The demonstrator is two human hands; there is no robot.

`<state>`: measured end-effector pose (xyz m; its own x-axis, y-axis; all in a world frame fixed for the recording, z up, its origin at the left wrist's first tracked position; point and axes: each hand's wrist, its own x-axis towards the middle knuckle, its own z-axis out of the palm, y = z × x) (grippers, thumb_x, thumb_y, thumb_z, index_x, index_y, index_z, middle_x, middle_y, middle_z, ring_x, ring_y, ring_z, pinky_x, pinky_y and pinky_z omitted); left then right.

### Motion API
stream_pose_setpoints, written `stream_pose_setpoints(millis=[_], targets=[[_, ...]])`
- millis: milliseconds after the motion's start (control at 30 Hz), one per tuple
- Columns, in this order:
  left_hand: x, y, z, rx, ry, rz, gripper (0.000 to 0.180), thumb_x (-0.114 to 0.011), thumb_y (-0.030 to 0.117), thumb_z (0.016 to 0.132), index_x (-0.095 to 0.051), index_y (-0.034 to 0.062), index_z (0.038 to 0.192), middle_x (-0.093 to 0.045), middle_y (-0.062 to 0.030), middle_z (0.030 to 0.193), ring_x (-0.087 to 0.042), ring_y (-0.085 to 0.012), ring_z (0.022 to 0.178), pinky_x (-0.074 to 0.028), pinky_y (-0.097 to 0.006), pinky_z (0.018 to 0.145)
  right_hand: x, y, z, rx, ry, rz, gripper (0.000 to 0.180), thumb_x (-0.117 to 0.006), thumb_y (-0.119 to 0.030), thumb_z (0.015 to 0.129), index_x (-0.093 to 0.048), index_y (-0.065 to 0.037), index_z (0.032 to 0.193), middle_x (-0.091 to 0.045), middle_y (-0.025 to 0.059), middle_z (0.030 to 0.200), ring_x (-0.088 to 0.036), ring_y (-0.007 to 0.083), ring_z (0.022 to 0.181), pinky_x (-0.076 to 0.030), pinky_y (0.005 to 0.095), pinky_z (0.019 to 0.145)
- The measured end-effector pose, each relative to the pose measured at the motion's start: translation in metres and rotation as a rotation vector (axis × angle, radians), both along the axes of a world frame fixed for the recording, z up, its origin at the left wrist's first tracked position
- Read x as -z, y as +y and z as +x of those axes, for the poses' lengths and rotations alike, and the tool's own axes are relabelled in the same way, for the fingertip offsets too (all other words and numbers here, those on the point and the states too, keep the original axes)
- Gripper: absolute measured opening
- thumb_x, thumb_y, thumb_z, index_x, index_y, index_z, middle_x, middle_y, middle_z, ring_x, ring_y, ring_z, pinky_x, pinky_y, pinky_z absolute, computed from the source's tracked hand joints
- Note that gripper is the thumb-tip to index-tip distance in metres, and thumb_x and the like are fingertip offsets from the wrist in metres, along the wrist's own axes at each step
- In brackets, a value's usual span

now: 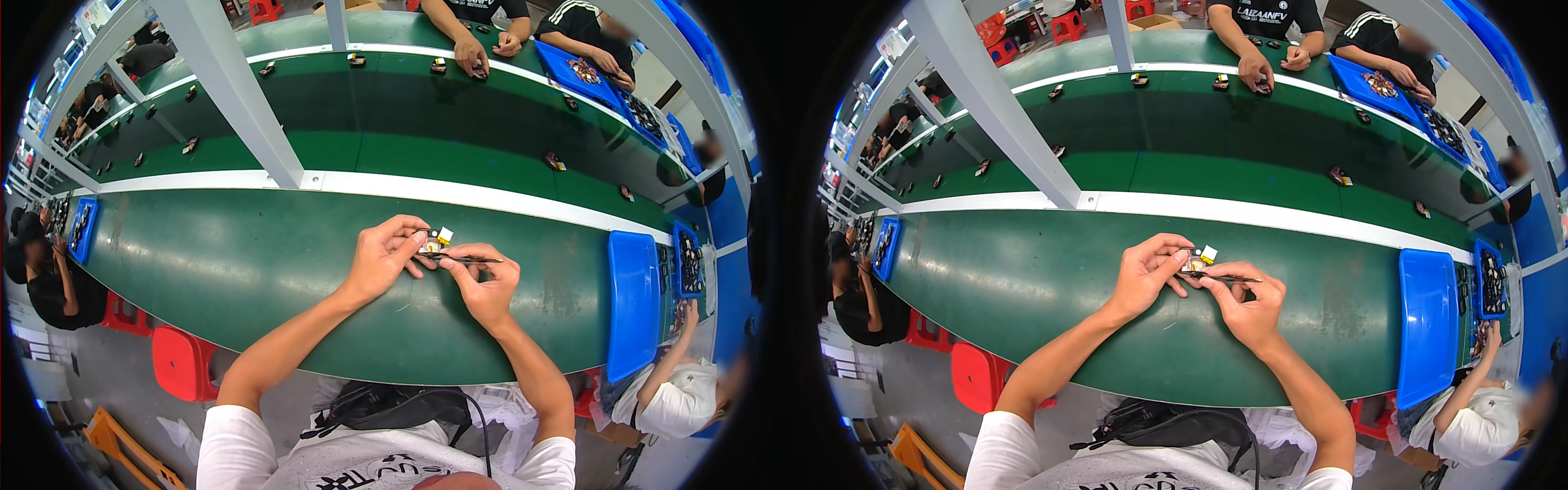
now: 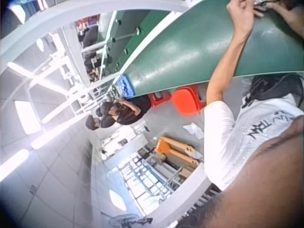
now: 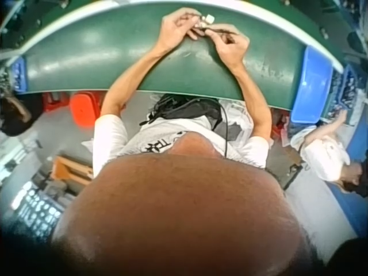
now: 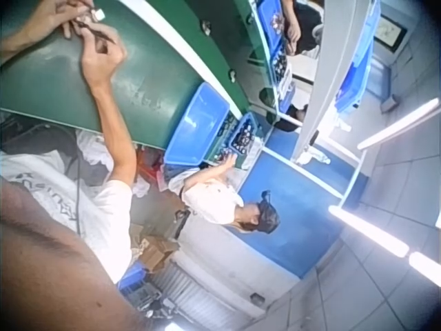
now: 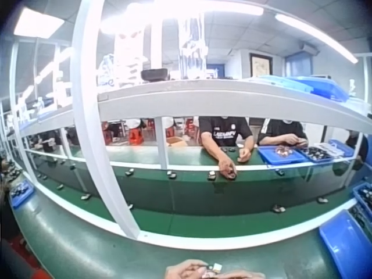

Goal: The person is assembling small electronic components on an assembly line.

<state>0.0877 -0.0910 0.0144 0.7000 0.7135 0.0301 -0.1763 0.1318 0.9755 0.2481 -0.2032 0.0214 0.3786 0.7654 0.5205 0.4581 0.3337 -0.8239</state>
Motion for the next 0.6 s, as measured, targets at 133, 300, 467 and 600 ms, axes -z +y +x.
stream_pose_setpoints(millis=[133, 300, 467, 600], targets=[[-0.0002, -0.0004, -0.0002, 0.003, 0.007, -0.001, 0.024, -0.056, 0.01, 0.104, -0.059, -0.006, 0.122, -0.07, -0.0164, 0.101, -0.075, -0.024, 0.082, -0.063, -0.028, 0.06, -0.0017, -0.0009, -0.0006, 0.005, 0.012, -0.023, 0.012, -0.082, 0.003, 0.079, -0.076, 0.0, 0.088, -0.077, 0.0054, 0.089, -0.043, 0.0004, 0.049, -0.029, 0.019, 0.044], [0.0024, 0.0017, -0.0001, 0.034, -0.015, -0.02, 0.025, -0.056, 0.01, 0.104, -0.058, -0.0061, 0.123, -0.07, -0.0172, 0.103, -0.075, -0.0251, 0.082, -0.063, -0.028, 0.059, 0.0009, -0.0004, 0.0016, 0.018, -0.031, -0.017, 0.012, -0.083, 0.002, 0.079, -0.076, -0.002, 0.088, -0.076, 0.0038, 0.084, -0.041, 0.001, 0.046, -0.029, 0.0203, 0.043], [0.0028, 0.0042, -0.0004, 0.07, -0.028, -0.052, 0.026, -0.056, 0.011, 0.104, -0.058, -0.0065, 0.124, -0.069, -0.0182, 0.105, -0.075, -0.0256, 0.081, -0.063, -0.028, 0.059, -0.001, -0.0002, -0.0002, 0.028, -0.11, 0.049, 0.012, -0.083, 0.0, 0.079, -0.076, -0.005, 0.087, -0.077, 0.003, 0.082, -0.04, 0.0028, 0.042, -0.03, 0.0222, 0.041], [0.0031, 0.0032, 0.0001, 0.075, -0.038, -0.044, 0.026, -0.059, 0.005, 0.101, -0.057, -0.0071, 0.124, -0.068, -0.0158, 0.102, -0.075, -0.0241, 0.08, -0.062, -0.027, 0.057, -0.0006, -0.0003, 0.0001, 0.018, -0.171, 0.065, 0.012, -0.082, 0.002, 0.078, -0.075, -0.004, 0.086, -0.078, 0.0062, 0.086, -0.043, 0.0032, 0.042, -0.032, 0.021, 0.042]])
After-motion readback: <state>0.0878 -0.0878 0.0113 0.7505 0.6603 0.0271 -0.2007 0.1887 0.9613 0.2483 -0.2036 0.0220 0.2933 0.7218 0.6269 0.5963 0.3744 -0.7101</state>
